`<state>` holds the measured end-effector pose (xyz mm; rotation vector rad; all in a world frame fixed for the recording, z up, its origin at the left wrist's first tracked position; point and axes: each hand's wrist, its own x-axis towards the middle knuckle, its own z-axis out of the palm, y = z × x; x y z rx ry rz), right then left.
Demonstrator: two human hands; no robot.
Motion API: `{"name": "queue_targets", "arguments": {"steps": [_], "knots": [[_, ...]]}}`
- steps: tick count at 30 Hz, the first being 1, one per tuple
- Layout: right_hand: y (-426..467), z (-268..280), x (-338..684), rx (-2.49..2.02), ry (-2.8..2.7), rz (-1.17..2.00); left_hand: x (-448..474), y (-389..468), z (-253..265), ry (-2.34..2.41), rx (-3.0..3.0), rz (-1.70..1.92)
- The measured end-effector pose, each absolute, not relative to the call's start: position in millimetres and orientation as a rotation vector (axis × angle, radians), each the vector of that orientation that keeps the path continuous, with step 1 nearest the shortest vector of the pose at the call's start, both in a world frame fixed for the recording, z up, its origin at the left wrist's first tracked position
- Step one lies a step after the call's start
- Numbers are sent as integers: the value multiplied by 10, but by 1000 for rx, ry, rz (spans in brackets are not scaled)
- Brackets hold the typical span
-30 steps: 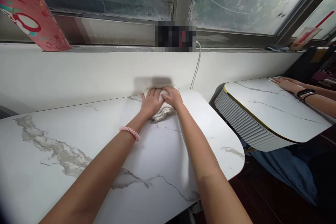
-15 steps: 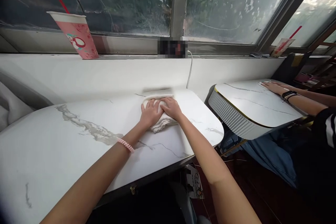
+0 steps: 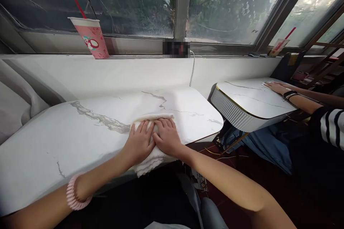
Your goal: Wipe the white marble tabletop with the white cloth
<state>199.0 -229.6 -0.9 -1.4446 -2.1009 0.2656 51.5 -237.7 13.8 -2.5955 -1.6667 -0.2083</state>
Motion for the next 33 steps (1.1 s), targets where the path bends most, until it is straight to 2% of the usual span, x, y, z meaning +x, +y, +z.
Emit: {"name": "queue_targets", "arguments": {"steps": [8, 14, 20, 33], "knots": [[-2163, 34, 1581, -1384, -2223, 219, 112, -2297, 186, -1813, -2606, -142], [-1611, 18, 1299, -1404, -2200, 206, -56, -1734, 190, -1878, -2573, -275], [-942, 42, 1113, -1431, -2100, 329, -152, -1100, 119, -1935, -2464, -498], [-65, -2, 1004, -1469, -1987, 338, -219, -215, 92, -1950, -2443, -592]]}}
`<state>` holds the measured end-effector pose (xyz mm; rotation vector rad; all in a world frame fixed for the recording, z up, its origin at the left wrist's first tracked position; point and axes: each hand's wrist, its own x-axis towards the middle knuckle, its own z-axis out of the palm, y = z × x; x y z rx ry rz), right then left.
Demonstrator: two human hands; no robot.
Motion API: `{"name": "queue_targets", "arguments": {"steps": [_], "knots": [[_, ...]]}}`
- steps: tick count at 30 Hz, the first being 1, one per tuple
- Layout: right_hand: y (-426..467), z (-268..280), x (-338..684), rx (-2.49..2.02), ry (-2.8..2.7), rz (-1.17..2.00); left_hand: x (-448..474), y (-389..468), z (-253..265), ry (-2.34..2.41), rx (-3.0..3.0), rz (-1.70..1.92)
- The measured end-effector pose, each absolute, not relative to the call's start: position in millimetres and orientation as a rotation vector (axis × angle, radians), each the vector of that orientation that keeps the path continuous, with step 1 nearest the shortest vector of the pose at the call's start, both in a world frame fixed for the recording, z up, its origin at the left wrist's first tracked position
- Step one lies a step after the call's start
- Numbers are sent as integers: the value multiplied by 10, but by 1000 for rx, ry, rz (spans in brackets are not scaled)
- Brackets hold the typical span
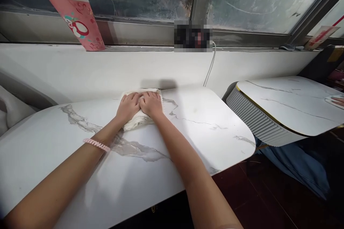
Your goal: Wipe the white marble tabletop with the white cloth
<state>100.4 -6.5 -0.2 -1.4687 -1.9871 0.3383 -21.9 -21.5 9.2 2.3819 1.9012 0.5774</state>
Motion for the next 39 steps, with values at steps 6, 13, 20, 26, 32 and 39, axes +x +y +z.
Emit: {"name": "queue_targets", "arguments": {"steps": [6, 13, 20, 26, 32, 39], "knots": [[218, -3, 974, -1554, -1947, 314, -219, 115, 124, 1845, 2395, 627], [312, 30, 965, -1600, -1940, 286, -237, 297, 23, 1880, 2406, 749], [216, 32, 980, -1598, -1997, 254, -254, 203, 13, 1835, 2476, 698], [-50, 12, 996, -1544, -2054, 216, -256, -113, 1, 1861, 2446, 651], [-536, 35, 1001, -1522, -2085, 214, -240, -619, 21, 1935, 2451, 587], [-1354, 33, 1053, -1420, -2115, 248, -221, -1479, 43, 1956, 2518, 465]]}}
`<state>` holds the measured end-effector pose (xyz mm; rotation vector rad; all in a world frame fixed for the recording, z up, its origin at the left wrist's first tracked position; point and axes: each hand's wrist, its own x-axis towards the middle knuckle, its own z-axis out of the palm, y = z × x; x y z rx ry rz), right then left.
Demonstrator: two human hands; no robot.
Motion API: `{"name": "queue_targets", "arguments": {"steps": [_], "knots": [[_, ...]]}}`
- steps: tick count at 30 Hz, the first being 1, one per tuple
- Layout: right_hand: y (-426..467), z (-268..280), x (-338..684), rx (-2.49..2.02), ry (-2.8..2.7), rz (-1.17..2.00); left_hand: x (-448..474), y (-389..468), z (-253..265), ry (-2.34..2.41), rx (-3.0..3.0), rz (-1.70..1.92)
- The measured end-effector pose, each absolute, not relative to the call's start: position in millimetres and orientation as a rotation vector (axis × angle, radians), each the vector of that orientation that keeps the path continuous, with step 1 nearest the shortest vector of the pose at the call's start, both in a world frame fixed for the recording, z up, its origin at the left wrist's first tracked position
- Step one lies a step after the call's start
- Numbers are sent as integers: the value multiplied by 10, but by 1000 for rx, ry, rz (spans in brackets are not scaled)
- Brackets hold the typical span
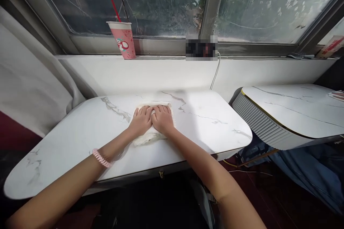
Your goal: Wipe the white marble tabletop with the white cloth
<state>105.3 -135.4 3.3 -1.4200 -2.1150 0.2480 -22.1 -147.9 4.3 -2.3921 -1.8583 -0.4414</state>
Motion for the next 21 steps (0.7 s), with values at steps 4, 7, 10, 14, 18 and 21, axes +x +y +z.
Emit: {"name": "queue_targets", "arguments": {"steps": [4, 7, 10, 14, 18, 21], "knots": [[-1884, 10, 1022, -1298, -2187, 228, -280, -2097, 50, -1888, -2354, -374], [-2180, 6, 958, -1194, -2244, 244, -355, -2478, 77, -1900, -2317, -339], [-2303, 13, 867, -1145, -2270, 263, -455, -2650, 114, -1930, -2312, -315], [-2239, 20, 725, -1187, -2273, 247, -623, -2553, 164, -1972, -2431, -239], [-1996, 13, 553, -1239, -2280, 193, -837, -2225, 163, -1987, -2522, -210], [-1700, 10, 358, -1292, -2269, 171, -1042, -1878, 120, -1964, -2543, -308]]}}
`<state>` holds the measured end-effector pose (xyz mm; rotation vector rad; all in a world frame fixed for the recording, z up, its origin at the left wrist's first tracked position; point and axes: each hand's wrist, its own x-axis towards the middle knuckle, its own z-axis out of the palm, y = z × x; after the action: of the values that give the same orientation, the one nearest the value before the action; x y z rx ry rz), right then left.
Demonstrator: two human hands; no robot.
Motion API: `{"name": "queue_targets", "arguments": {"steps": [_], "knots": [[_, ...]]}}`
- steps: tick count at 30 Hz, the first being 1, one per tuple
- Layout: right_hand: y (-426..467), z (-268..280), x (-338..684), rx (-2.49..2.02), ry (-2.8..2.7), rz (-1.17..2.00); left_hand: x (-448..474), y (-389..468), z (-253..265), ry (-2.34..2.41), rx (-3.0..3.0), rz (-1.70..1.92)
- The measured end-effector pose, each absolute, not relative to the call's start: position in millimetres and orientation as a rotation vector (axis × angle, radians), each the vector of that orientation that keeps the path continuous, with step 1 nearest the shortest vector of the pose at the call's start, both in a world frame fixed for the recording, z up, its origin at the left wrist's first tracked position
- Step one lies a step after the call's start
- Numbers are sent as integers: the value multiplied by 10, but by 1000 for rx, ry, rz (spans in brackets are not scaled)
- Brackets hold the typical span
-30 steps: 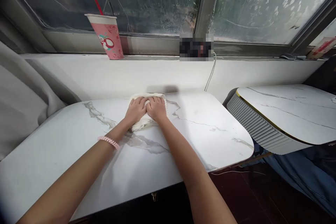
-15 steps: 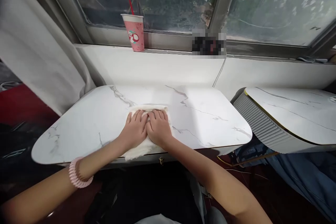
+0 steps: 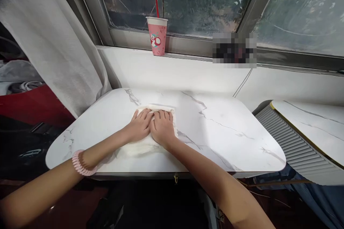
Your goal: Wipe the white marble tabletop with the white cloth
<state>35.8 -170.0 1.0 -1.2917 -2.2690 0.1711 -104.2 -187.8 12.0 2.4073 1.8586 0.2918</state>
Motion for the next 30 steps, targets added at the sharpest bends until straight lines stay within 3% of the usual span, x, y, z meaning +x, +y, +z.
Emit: {"name": "queue_targets", "arguments": {"steps": [12, 30], "knots": [[-553, 77, -167, -1435, -2117, 282, -1463, -625, 91, 1898, 2361, 555], [183, 27, -346, -1463, -2132, 143, -1532, 16, 117, 2029, 2295, 613]]}}
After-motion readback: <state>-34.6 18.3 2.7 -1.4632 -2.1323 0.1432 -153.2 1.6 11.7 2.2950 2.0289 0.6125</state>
